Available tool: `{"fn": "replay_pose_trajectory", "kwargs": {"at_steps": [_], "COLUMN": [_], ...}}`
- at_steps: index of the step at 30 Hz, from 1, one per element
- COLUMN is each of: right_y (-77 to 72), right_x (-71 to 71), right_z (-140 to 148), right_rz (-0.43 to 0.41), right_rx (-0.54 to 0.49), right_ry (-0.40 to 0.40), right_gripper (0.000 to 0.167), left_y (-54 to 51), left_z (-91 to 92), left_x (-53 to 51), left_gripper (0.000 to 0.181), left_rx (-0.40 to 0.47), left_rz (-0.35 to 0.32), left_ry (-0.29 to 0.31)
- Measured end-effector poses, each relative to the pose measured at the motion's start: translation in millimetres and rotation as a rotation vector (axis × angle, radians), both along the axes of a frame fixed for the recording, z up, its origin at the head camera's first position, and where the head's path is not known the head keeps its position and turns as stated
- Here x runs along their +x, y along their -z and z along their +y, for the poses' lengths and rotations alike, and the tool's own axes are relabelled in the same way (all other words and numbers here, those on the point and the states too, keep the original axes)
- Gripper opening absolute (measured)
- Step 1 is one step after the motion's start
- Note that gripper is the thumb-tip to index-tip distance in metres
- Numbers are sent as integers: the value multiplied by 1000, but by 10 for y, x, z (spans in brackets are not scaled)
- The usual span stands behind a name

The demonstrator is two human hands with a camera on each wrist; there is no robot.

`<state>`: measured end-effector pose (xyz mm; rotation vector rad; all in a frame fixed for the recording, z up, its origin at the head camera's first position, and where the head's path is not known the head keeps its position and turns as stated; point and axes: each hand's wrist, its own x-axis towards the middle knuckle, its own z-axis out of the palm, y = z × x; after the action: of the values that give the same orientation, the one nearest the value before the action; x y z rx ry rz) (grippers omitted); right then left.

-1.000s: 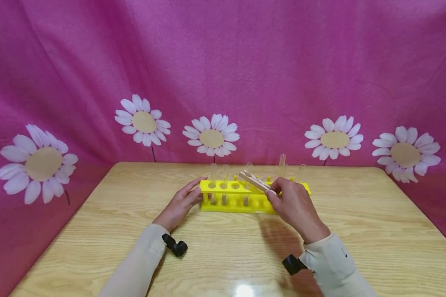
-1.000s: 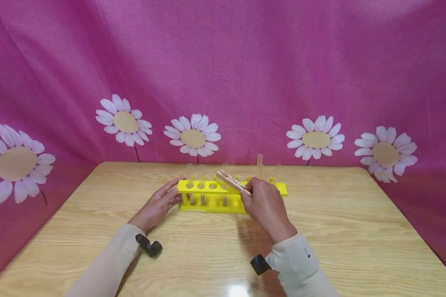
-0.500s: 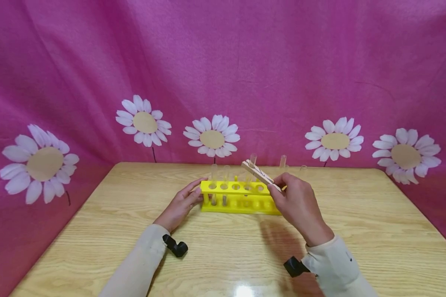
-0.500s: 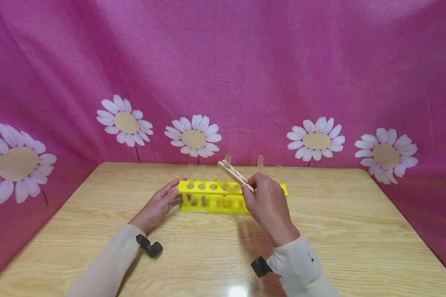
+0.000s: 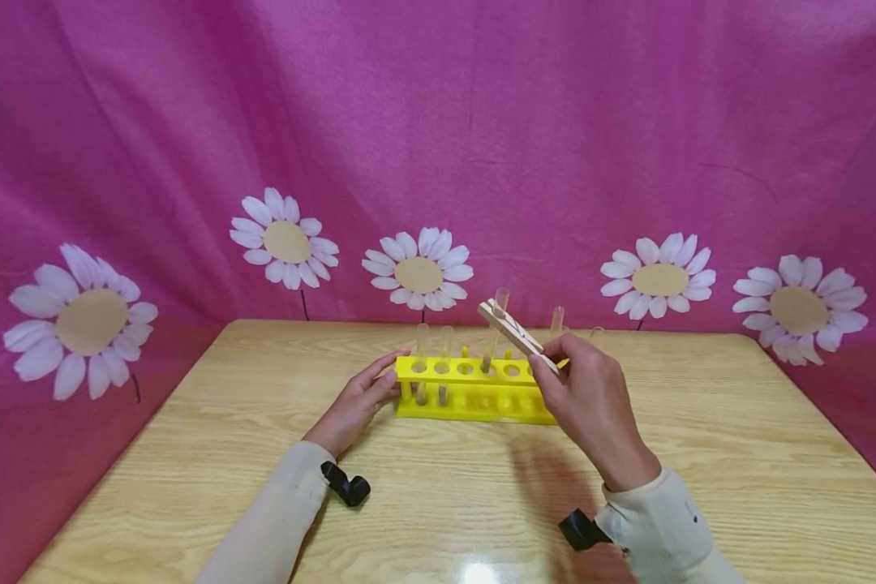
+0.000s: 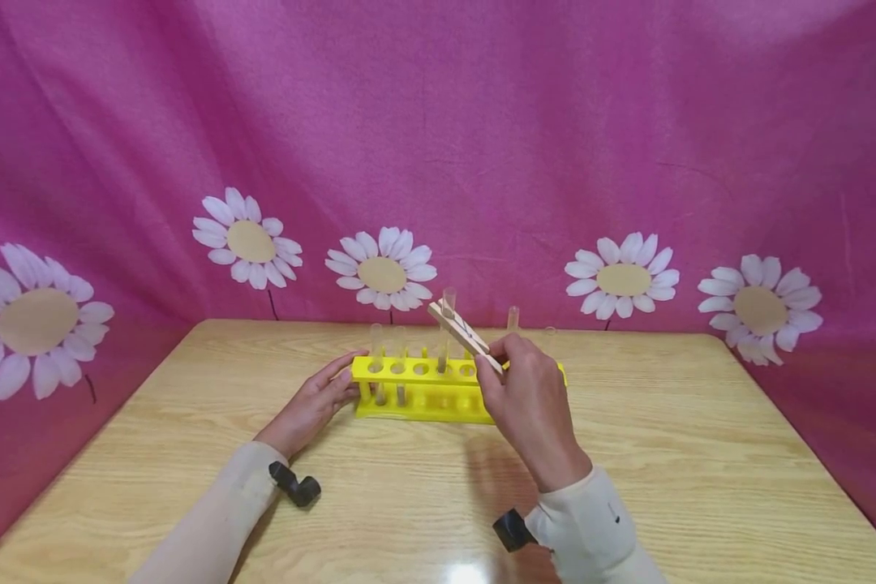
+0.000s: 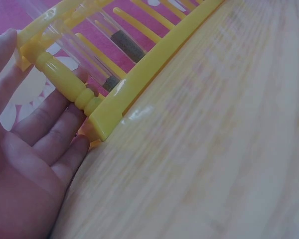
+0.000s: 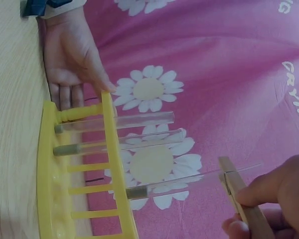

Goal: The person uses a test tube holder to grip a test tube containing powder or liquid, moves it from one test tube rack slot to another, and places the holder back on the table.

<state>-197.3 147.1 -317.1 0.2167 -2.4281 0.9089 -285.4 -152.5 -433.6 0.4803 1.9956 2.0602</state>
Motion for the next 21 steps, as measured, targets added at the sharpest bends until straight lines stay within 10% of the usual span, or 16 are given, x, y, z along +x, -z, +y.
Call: {"fn": "replay_pose_trajectory", "kwargs": {"at_steps": [21], "right_y": [71], "right_x": [14], "right_z": [-132], "right_rz": [22], "right_rx": [-30], "right_ry": [-52], "right_gripper": [14], "left_y": [22], "left_z": [-6], "left_x": [1], "left_gripper": [51], "left_rx": [8], "left_rz": [3], "left_ry": [1]}}
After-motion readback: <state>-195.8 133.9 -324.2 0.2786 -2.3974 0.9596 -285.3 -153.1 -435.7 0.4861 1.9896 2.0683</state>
